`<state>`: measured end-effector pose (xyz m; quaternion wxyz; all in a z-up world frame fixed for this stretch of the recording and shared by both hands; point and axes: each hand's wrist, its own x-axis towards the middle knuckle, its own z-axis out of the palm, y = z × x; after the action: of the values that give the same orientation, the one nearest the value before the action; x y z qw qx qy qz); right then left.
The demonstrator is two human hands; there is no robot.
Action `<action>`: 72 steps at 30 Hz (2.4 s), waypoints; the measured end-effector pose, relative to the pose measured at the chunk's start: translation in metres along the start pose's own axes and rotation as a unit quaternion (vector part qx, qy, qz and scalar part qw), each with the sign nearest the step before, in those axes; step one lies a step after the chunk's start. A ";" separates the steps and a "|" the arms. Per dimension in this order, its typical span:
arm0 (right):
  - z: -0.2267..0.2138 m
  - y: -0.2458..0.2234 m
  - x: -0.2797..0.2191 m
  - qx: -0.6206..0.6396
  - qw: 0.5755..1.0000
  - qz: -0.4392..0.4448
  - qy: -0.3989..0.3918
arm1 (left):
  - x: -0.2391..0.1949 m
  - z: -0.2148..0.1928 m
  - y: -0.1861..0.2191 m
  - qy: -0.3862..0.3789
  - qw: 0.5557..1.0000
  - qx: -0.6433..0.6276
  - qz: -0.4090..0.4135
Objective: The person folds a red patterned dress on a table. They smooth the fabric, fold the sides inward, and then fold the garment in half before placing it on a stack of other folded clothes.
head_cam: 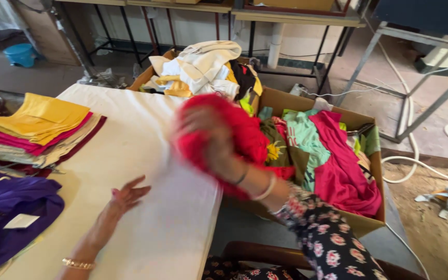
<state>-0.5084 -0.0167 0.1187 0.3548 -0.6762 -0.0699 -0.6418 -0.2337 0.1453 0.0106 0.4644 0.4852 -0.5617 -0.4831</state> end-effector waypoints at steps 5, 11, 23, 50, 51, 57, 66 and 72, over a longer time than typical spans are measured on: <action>0.122 -0.036 -0.036 -0.040 0.874 -0.091 -0.475 | -0.011 -0.012 0.008 0.038 0.986 -0.159 -0.023; 0.089 -0.024 -0.089 -0.132 0.844 -0.082 -0.514 | -0.006 -0.035 -0.010 0.131 0.982 -0.106 -0.086; -0.144 0.076 -0.181 -0.334 0.885 0.286 -0.153 | -0.008 -0.040 -0.012 0.234 0.912 0.333 -0.054; 0.022 0.121 -0.005 0.057 0.944 0.301 -0.121 | -0.050 -0.097 0.027 0.478 0.766 0.425 -0.056; 0.014 0.134 -0.025 0.011 0.943 0.306 -0.131 | -0.053 -0.088 0.035 0.473 0.752 0.453 -0.070; -0.026 0.123 -0.097 -0.410 0.818 0.151 -0.373 | -0.044 -0.037 0.079 0.215 0.861 0.441 -0.133; -0.024 0.149 -0.095 -0.109 0.931 0.240 -0.251 | -0.063 0.113 0.047 -0.205 0.787 0.573 0.103; -0.003 0.071 -0.047 0.273 0.847 0.457 -0.014 | -0.116 0.063 0.106 -0.116 0.860 0.497 -0.022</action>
<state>-0.4797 -0.0536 0.0481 0.7770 -0.5169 0.0693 -0.3526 -0.2948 0.2729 0.1036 0.0820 0.6043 -0.7662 -0.2027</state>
